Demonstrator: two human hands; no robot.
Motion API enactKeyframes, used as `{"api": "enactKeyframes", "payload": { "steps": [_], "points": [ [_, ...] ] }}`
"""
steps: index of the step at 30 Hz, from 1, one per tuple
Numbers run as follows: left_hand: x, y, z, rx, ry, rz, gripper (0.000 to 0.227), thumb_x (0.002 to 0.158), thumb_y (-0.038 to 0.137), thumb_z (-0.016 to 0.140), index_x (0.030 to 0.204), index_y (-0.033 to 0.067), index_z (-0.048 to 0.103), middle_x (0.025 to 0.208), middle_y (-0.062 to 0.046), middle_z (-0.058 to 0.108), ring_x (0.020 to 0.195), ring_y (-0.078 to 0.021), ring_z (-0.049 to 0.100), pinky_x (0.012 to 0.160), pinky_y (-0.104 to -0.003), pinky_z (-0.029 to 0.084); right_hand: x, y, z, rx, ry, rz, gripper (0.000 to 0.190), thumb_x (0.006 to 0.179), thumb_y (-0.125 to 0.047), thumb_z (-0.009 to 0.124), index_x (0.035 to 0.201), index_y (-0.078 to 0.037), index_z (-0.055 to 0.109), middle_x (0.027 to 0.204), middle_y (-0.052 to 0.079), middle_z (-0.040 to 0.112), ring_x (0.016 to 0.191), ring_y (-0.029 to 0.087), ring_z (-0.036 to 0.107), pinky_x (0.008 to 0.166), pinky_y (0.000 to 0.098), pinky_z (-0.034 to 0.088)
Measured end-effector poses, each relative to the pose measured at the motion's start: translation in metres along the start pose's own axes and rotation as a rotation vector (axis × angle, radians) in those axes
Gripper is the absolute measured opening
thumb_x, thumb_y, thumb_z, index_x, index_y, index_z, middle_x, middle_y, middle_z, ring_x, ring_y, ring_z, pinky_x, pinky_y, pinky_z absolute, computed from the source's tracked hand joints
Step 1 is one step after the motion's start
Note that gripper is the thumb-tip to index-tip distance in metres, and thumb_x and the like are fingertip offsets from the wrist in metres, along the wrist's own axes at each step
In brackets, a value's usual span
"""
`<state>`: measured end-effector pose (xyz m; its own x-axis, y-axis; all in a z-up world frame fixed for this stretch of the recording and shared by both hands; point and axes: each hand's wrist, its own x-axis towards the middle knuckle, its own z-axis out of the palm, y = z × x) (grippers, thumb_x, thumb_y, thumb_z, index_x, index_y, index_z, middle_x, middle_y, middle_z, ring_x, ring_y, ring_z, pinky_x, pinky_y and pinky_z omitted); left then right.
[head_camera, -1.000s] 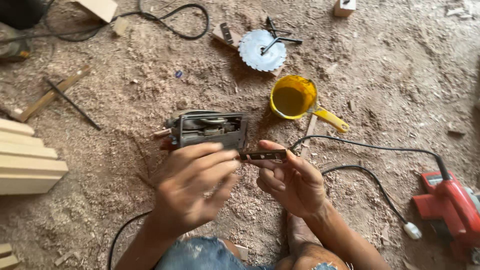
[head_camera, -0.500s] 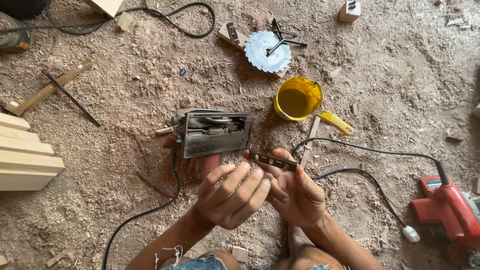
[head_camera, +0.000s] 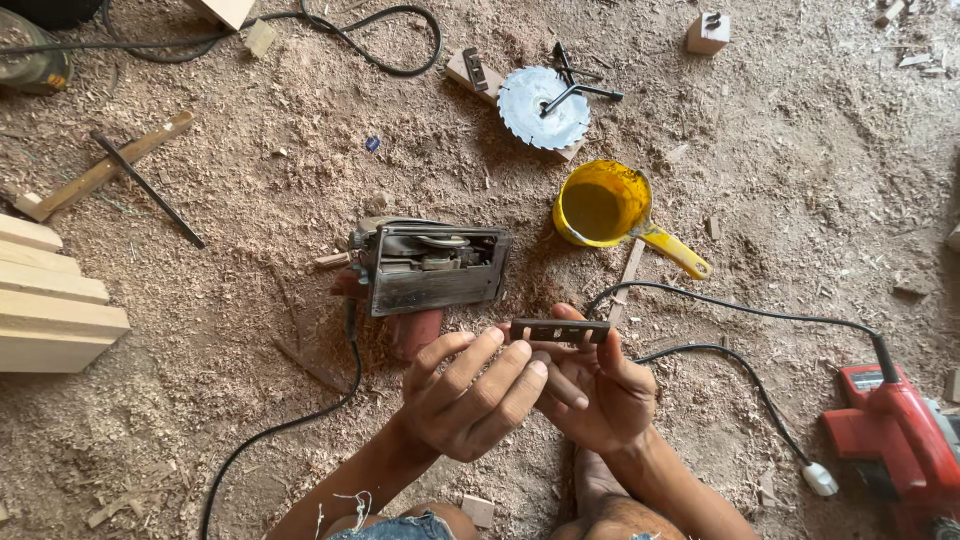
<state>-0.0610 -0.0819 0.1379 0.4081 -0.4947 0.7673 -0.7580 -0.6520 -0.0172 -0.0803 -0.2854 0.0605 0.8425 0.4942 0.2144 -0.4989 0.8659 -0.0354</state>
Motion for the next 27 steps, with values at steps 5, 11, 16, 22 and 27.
{"api": "enactKeyframes", "payload": {
  "steps": [5, 11, 16, 22, 27],
  "points": [
    [0.003, -0.001, -0.002, 0.036, 0.004, 0.004, 0.019, 0.106, 0.026, 0.066, 0.121, 0.0144, 0.07, 0.122, -0.001, 0.071, 0.113, -0.0193, 0.066, 0.097, -0.038, 0.051, -0.003, 0.0, -0.004, -0.031, 0.083, 0.002, 0.054, 0.114, -0.041, 0.038, 0.158, -0.01, 0.038, 0.15, 0.022, 0.052, 0.077, 0.011, 0.047, 0.088, 0.0326, 0.045],
    [-0.001, 0.0, 0.004, 0.055, 0.011, -0.019, 0.018, 0.109, 0.029, 0.066, 0.119, 0.0154, 0.069, 0.122, 0.0, 0.074, 0.115, -0.0181, 0.065, 0.099, -0.037, 0.05, -0.001, 0.001, -0.001, 0.007, 0.076, 0.014, 0.055, 0.113, -0.04, 0.037, 0.157, -0.008, 0.039, 0.142, 0.019, 0.057, 0.076, 0.013, 0.048, 0.083, 0.0333, 0.045],
    [-0.007, 0.0, 0.019, 0.063, 0.041, -0.042, 0.017, 0.108, 0.029, 0.066, 0.119, 0.0169, 0.069, 0.123, -0.001, 0.075, 0.118, -0.0196, 0.064, 0.105, -0.039, 0.045, 0.003, 0.003, 0.002, -0.043, 0.03, 0.031, 0.054, 0.117, -0.041, 0.036, 0.158, -0.005, 0.042, 0.125, 0.017, 0.063, 0.078, 0.013, 0.048, 0.087, 0.0346, 0.045],
    [-0.008, 0.001, 0.012, 0.057, -0.051, -0.098, 0.015, 0.106, 0.027, 0.066, 0.115, 0.0162, 0.071, 0.121, -0.002, 0.076, 0.117, -0.0198, 0.063, 0.105, -0.04, 0.045, 0.007, 0.004, 0.004, -0.056, 0.052, 0.048, 0.059, 0.114, -0.043, 0.035, 0.159, -0.004, 0.04, 0.124, 0.014, 0.063, 0.079, 0.013, 0.049, 0.087, 0.0353, 0.044],
    [-0.003, -0.002, 0.006, 0.043, -0.077, -0.078, 0.016, 0.105, 0.027, 0.065, 0.115, 0.0157, 0.072, 0.122, -0.003, 0.075, 0.117, -0.0193, 0.063, 0.104, -0.039, 0.045, 0.009, 0.005, 0.008, -0.061, 0.031, 0.027, 0.055, 0.115, -0.04, 0.033, 0.159, -0.009, 0.04, 0.135, 0.016, 0.062, 0.078, 0.014, 0.049, 0.083, 0.0347, 0.044]
  ]
}}
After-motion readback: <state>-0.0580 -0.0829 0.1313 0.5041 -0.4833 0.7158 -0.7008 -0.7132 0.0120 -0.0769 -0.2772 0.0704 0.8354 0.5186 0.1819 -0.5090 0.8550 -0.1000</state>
